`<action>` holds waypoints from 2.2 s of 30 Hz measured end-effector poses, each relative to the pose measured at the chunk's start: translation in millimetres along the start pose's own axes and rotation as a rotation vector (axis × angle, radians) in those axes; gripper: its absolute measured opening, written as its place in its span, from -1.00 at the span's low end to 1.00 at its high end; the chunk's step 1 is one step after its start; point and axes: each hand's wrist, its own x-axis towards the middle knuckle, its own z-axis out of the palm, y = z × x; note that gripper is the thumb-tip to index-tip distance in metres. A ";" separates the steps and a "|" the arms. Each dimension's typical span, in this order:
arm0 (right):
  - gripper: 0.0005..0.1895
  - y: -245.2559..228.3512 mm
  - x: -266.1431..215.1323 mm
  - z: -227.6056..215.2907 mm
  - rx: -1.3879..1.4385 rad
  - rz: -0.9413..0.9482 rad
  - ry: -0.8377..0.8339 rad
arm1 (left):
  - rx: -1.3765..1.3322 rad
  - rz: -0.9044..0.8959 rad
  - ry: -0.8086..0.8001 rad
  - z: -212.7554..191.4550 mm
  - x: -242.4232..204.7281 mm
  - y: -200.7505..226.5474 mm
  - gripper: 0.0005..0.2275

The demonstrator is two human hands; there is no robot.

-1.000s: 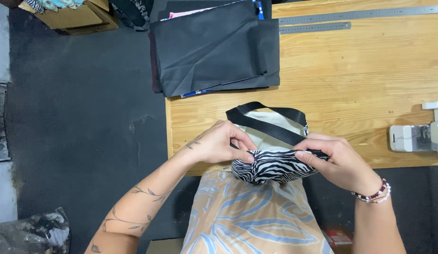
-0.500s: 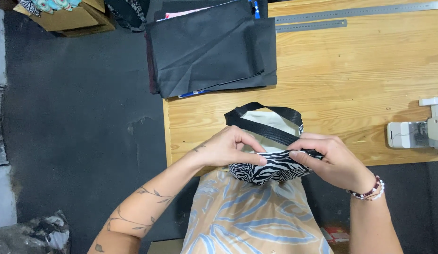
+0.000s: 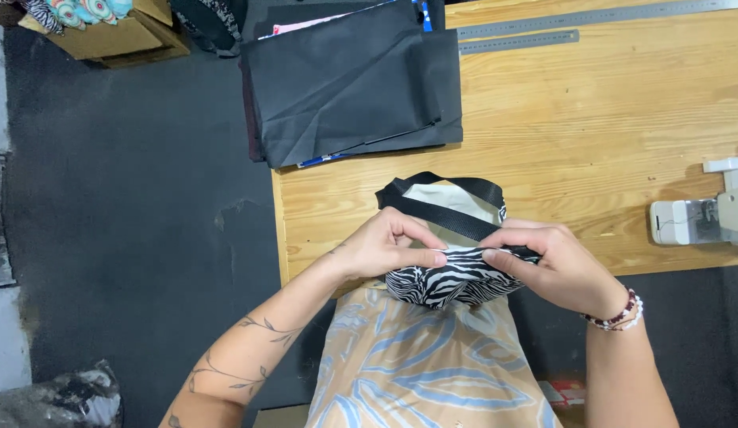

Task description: The person is sewing a zebra-print bag with black handles. They align the handles to the bag's opening, pin them in place, and use a sewing machine to stitch the fabric. The person also uses scissors to trim excess threads from the handles.

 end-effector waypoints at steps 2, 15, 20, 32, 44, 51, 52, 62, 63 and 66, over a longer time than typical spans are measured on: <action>-0.73 -3.5 1.8 -1.4 0.013 0.015 -0.006 | -0.061 0.031 -0.026 -2.5 0.9 -4.4 -0.80; -0.78 187.5 20.1 -30.3 0.321 0.192 0.818 | -0.172 0.039 0.097 -7.5 12.6 -17.6 -0.83; -0.64 333.5 6.5 20.5 0.008 0.700 0.734 | -0.112 0.048 0.188 4.5 18.2 -13.6 -0.82; -0.59 386.2 26.7 73.0 -0.135 0.973 0.528 | 0.138 0.170 0.372 17.7 13.5 -10.6 -0.84; -0.85 -6.3 21.5 11.7 0.040 -0.295 0.526 | -0.032 0.121 0.416 27.8 -0.1 -10.3 -0.86; -0.81 -16.7 29.6 28.1 -0.032 -0.403 0.426 | -0.049 0.120 0.402 24.5 -5.9 -5.2 -0.84; -0.81 -16.4 30.5 28.0 -0.033 -0.406 0.424 | -0.049 0.122 0.405 23.5 -5.9 -6.1 -0.84; -0.90 -27.6 34.7 12.3 -0.056 -0.464 0.280 | 0.073 0.139 0.420 15.0 -13.0 -2.3 -0.85; -0.92 -26.2 36.5 10.1 -0.030 -0.466 0.237 | 0.113 0.145 0.424 13.8 -13.9 -2.4 -0.85; -0.97 -21.0 40.7 0.6 -0.023 -0.431 0.114 | 0.161 0.153 0.430 13.9 -15.8 -7.0 -0.84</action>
